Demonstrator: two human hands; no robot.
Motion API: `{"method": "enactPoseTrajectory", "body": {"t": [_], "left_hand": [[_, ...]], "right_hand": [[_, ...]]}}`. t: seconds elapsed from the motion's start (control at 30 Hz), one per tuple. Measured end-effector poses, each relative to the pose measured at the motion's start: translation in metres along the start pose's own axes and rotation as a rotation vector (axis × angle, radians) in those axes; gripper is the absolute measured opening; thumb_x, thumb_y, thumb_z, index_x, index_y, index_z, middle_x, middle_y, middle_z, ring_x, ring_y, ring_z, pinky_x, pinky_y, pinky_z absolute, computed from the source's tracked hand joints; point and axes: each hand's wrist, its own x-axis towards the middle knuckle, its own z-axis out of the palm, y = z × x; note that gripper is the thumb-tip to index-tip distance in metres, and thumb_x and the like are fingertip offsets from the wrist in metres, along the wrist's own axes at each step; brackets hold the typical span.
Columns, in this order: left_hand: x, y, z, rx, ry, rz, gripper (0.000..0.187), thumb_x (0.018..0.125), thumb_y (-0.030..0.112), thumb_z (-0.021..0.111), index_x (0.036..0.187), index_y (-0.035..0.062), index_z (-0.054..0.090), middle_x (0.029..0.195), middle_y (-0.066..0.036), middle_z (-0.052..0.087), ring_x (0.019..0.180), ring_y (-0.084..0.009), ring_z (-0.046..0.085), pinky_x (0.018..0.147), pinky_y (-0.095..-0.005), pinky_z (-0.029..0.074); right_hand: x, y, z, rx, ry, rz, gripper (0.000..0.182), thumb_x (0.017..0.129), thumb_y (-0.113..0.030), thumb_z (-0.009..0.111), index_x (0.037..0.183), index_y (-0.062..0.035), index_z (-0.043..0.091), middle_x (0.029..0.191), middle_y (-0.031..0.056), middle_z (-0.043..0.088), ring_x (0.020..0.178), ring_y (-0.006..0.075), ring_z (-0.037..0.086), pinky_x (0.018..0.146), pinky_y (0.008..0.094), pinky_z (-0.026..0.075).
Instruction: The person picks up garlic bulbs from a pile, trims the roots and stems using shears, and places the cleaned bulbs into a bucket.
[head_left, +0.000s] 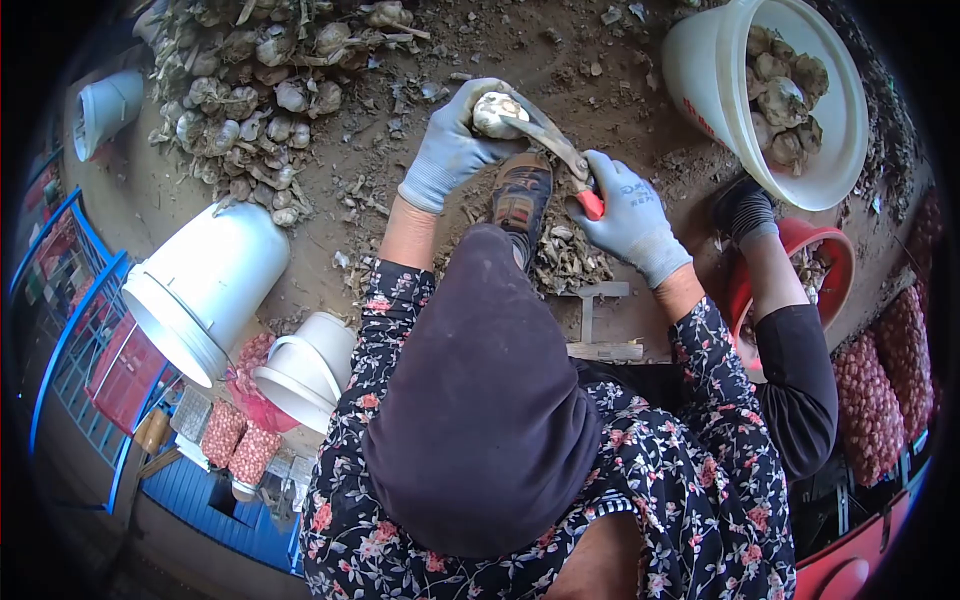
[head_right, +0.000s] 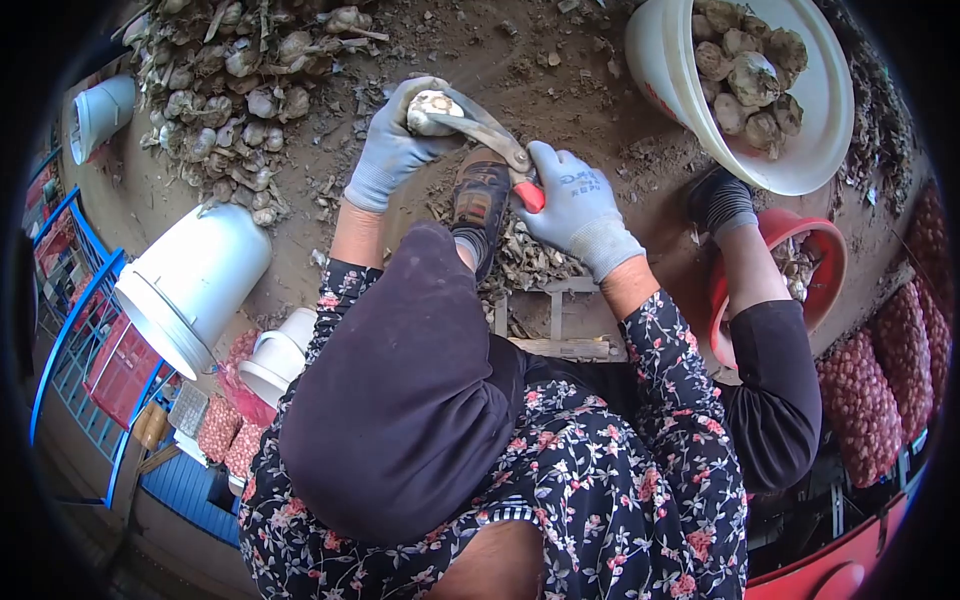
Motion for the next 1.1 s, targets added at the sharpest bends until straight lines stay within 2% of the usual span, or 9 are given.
{"method": "enactPoseTrajectory", "body": {"t": [0.1,0.4,0.57,0.63,0.73,0.93,1.0,1.07,1.1], "left_hand": [[0.0,0.008,-0.001,0.219,0.045,-0.055,0.073,0.058,0.004,0.085,0.122,0.0071,0.05,0.111,-0.001,0.058,0.1,-0.0127,0.057,0.09,-0.026,0.047],[0.005,0.012,0.003,0.141,0.053,-0.175,0.071,0.057,0.007,0.079,0.121,0.0047,0.049,0.105,-0.004,0.057,0.098,-0.0123,0.056,0.087,-0.0265,0.048],[0.016,0.02,0.009,0.33,0.06,-0.06,0.06,0.061,0.018,0.078,0.113,0.0065,0.05,0.095,-0.01,0.064,0.086,-0.0201,0.064,0.077,-0.0319,0.051],[0.018,0.018,0.013,0.24,0.062,-0.166,0.057,0.064,0.01,0.077,0.113,0.0032,0.051,0.096,-0.004,0.061,0.085,-0.0099,0.06,0.075,-0.024,0.051],[0.032,0.026,0.025,0.167,0.088,-0.177,0.058,0.065,0.012,0.079,0.114,0.0018,0.049,0.095,-0.006,0.062,0.084,-0.0101,0.061,0.075,-0.0241,0.051],[0.077,0.127,0.071,-0.089,-0.146,0.505,0.075,0.058,0.024,0.087,0.118,0.0012,0.049,0.106,-0.015,0.057,0.094,-0.0212,0.06,0.083,-0.0331,0.051],[0.104,0.1,0.035,-0.079,0.006,0.159,0.071,0.065,0.027,0.083,0.117,-0.0031,0.045,0.108,-0.017,0.054,0.096,-0.0227,0.057,0.084,-0.0367,0.05],[0.12,0.079,-0.023,0.756,0.397,-0.23,0.065,0.072,0.029,0.076,0.114,-0.007,0.043,0.113,-0.02,0.05,0.096,-0.0265,0.057,0.084,-0.0393,0.05],[0.121,0.057,-0.037,0.789,0.672,-0.324,0.057,0.076,0.029,0.069,0.11,-0.0073,0.043,0.117,-0.023,0.046,0.096,-0.0307,0.056,0.083,-0.0426,0.05]], "right_hand": [[0.005,-0.004,-0.005,-0.303,-0.055,-0.034,0.048,0.081,-0.037,0.061,0.116,-0.0079,0.045,0.097,0.0166,0.059,0.095,0.033,0.06,0.082,0.0451,0.045],[0.012,-0.01,-0.005,-0.44,-0.122,0.031,0.043,0.08,-0.034,0.062,0.109,-0.0072,0.045,0.098,0.0157,0.061,0.096,0.0307,0.061,0.084,0.045,0.043],[0.009,0.001,0.003,-0.285,-0.073,0.051,0.033,0.079,-0.023,0.06,0.102,-0.0048,0.045,0.084,0.0214,0.063,0.083,0.0387,0.063,0.071,0.047,0.049],[0.011,0.005,0.007,-0.21,-0.042,0.107,0.031,0.08,-0.023,0.06,0.1,-0.0045,0.046,0.081,0.0227,0.063,0.081,0.0402,0.062,0.071,0.0484,0.049],[0.009,0.019,0.024,-0.078,0.082,0.146,0.027,0.08,-0.023,0.061,0.094,-0.0033,0.049,0.075,0.0259,0.061,0.077,0.0442,0.06,0.068,0.0517,0.047],[-0.002,0.029,0.027,0.158,0.15,0.265,0.028,0.082,-0.028,0.059,0.091,-0.0028,0.049,0.082,0.0263,0.062,0.082,0.0448,0.06,0.072,0.0506,0.047],[-0.001,0.031,0.022,0.175,0.133,0.289,0.03,0.082,-0.029,0.06,0.093,-0.0028,0.05,0.082,0.026,0.062,0.082,0.0442,0.06,0.071,0.0498,0.047],[0.001,0.035,0.022,0.146,0.167,0.276,0.03,0.081,-0.029,0.06,0.094,-0.003,0.05,0.081,0.0259,0.062,0.083,0.0437,0.06,0.071,0.0495,0.047],[0.003,0.035,0.021,0.154,0.154,0.292,0.03,0.082,-0.028,0.06,0.095,-0.0031,0.05,0.082,0.0257,0.062,0.083,0.0438,0.06,0.071,0.0498,0.047]]}}
